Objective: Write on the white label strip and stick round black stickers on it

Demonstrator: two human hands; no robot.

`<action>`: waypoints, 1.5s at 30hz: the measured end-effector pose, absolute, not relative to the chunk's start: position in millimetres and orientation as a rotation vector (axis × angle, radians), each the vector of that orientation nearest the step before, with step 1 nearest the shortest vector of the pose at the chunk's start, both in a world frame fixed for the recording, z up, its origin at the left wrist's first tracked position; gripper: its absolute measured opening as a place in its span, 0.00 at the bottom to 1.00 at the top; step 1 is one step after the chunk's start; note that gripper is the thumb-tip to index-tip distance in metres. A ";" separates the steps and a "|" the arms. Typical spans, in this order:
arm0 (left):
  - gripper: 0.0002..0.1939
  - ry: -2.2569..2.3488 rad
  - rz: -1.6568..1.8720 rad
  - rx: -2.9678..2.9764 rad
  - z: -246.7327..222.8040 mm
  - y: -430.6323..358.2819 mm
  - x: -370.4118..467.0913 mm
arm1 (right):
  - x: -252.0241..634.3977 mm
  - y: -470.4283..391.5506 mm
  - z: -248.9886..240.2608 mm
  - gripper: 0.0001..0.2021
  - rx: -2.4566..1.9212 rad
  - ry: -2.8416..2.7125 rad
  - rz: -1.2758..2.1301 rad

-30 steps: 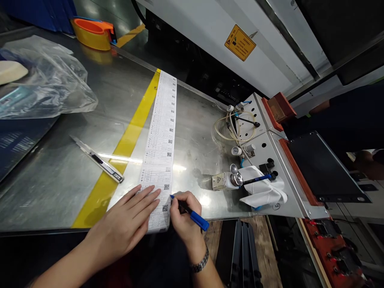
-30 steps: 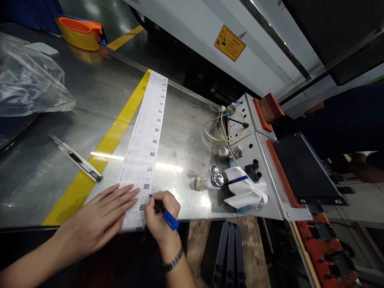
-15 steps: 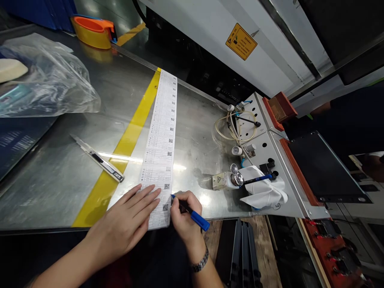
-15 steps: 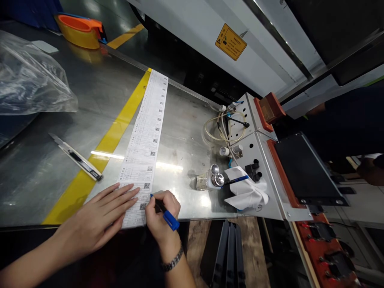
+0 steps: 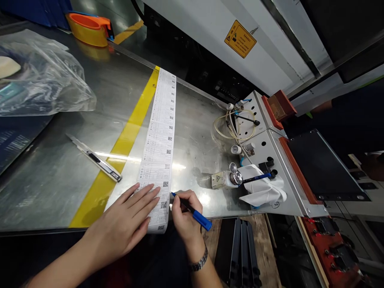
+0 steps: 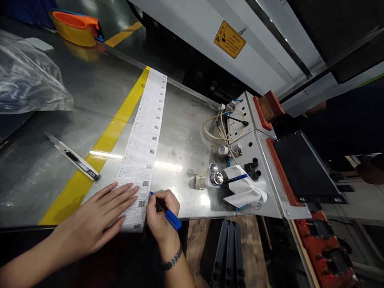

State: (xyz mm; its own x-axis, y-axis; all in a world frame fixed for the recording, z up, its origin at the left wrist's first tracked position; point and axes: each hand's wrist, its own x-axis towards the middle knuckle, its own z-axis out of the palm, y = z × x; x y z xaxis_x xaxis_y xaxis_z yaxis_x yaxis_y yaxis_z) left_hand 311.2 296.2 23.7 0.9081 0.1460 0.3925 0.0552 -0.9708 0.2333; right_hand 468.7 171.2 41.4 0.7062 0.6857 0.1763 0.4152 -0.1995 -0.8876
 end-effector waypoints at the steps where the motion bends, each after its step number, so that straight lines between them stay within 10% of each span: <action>1: 0.26 0.140 0.607 2.854 23.3 296.1 311.0 | 468.6 171.0 40.7 0.05 -1.832 -0.877 0.314; 45: 0.25 0.212 0.670 2.765 22.9 294.5 308.3 | 469.0 170.9 44.8 0.05 -1.817 -0.846 0.327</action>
State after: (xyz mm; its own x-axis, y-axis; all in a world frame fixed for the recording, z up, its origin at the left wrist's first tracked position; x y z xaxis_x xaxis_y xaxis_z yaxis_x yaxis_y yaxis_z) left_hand 308.3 294.5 22.9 0.8812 0.2080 0.4245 0.0741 -0.9477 0.3104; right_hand 469.0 170.9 44.8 0.7121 0.6824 0.1651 0.3940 -0.1937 -0.8985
